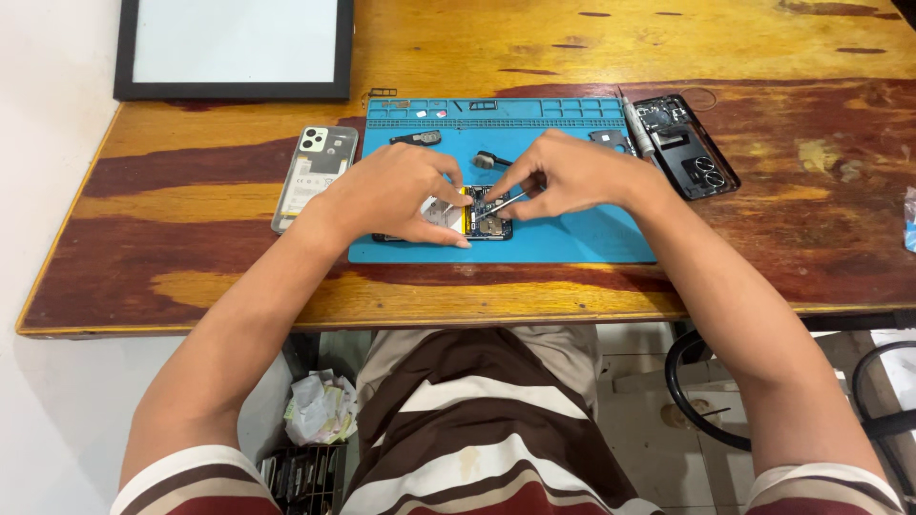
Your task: The person disassembles a smartphone on a blue mat, using tweezers and a screwdriver to remove screws and internal components. They carefully lift the motherboard and set it aside, then continue to remove additional parts from the device.
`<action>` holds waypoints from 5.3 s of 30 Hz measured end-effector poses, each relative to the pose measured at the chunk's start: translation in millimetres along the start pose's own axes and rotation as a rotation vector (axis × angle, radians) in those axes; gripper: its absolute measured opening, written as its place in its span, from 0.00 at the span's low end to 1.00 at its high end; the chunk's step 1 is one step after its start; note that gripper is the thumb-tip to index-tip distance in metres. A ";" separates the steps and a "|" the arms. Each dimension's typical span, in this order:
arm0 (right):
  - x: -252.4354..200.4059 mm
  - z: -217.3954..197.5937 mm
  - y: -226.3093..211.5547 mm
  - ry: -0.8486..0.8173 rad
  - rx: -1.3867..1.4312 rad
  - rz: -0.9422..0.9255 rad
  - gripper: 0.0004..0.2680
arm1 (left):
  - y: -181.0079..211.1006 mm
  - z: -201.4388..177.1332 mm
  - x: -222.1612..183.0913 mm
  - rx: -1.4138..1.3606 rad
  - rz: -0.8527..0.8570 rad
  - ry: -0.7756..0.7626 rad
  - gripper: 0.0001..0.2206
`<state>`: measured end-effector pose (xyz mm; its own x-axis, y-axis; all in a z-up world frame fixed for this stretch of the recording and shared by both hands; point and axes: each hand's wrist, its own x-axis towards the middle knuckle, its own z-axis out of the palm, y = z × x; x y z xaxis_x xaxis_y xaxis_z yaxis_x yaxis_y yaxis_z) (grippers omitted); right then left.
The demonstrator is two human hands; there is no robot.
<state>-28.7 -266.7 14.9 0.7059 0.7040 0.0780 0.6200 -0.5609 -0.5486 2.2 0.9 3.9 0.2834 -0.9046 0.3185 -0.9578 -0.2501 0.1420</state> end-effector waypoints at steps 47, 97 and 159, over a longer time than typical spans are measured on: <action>6.8 31.2 -24.9 0.051 -0.392 -0.011 0.12 | -9.2 -4.7 -2.7 -0.136 -0.083 -0.096 0.32; -0.5 2.0 -12.5 0.011 -0.212 -0.002 0.18 | -7.1 8.3 -1.0 -0.094 0.072 0.113 0.23; -0.5 6.3 -9.8 -0.216 -0.054 0.118 0.16 | 7.3 -0.8 0.5 -0.120 -0.018 -0.068 0.11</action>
<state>-37.2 -258.8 15.0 0.6883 0.7060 -0.1666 0.5592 -0.6628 -0.4980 -4.7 -1.1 5.8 0.2927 -0.9226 0.2511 -0.9387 -0.2272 0.2593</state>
